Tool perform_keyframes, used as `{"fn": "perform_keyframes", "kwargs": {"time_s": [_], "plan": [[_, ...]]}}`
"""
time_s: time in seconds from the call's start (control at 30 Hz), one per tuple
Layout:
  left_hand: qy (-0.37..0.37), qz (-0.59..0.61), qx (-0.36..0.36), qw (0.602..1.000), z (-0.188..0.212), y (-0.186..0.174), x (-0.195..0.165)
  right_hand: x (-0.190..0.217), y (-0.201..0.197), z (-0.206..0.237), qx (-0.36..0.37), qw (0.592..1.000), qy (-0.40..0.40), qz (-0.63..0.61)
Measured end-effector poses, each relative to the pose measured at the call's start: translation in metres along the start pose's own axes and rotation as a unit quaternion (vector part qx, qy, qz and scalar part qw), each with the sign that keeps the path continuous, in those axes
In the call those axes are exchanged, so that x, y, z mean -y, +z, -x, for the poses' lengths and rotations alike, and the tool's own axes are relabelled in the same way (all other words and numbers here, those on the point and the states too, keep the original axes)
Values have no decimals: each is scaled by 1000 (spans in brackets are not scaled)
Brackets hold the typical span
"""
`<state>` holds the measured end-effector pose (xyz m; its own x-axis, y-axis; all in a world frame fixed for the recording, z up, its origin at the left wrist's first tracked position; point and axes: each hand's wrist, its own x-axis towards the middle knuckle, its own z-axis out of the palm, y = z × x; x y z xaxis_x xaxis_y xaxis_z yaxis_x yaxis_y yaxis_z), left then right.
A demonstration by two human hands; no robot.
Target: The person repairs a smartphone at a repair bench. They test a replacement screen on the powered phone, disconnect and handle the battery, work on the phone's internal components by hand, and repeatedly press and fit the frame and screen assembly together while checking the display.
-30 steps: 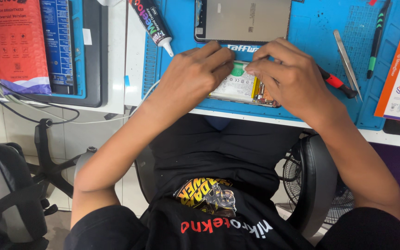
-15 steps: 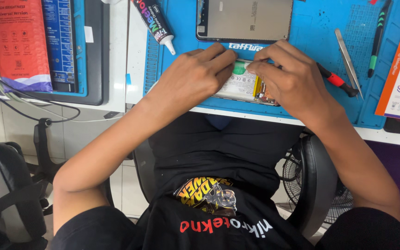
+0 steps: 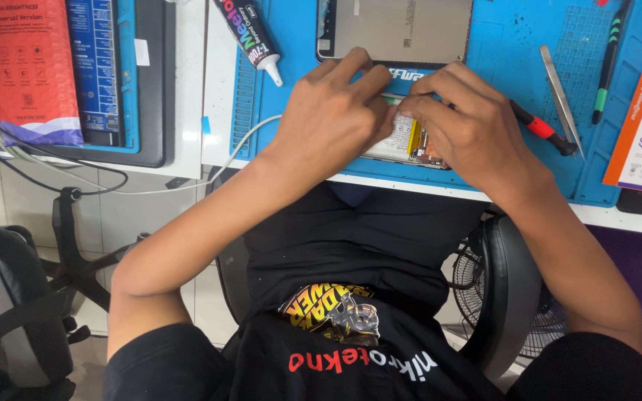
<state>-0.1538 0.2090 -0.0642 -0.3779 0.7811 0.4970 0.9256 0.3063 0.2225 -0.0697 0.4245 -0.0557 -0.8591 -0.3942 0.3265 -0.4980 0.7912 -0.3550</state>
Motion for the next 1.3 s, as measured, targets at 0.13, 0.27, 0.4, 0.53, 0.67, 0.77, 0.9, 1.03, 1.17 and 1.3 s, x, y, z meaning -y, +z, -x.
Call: {"fn": "perform_keyframes", "kwargs": {"time_s": [0.13,0.27,0.4,0.53,0.67,0.77,0.9,1.03,1.17,1.3], "plan": [[-2,8,-20,1000,-1,5,2,-1,1,1,-7,1000,-3,-1],[-3,8,-14,1000,1,5,3,-4,3,1,-8,1000,0,4],[-9,5,-20,1000,2,7,1,-4,4,2,-11,1000,1,1],[-14,0,-24,1000,4,8,0,-5,4,2,-6,1000,2,1],[-23,-5,-21,1000,5,8,-1,-3,1,3,-1,1000,0,-3],[-26,-5,-20,999,5,7,0,-1,-2,2,8,1000,-2,14],[-42,11,-19,999,4,5,-1,3,-4,3,19,999,-8,34],[-56,21,-11,998,2,3,-1,6,-6,8,25,998,-17,52],[-53,36,8,998,0,-2,-1,5,-9,12,34,999,-3,34],[-29,34,46,998,5,-15,3,2,-12,10,13,1000,10,-9]]}}
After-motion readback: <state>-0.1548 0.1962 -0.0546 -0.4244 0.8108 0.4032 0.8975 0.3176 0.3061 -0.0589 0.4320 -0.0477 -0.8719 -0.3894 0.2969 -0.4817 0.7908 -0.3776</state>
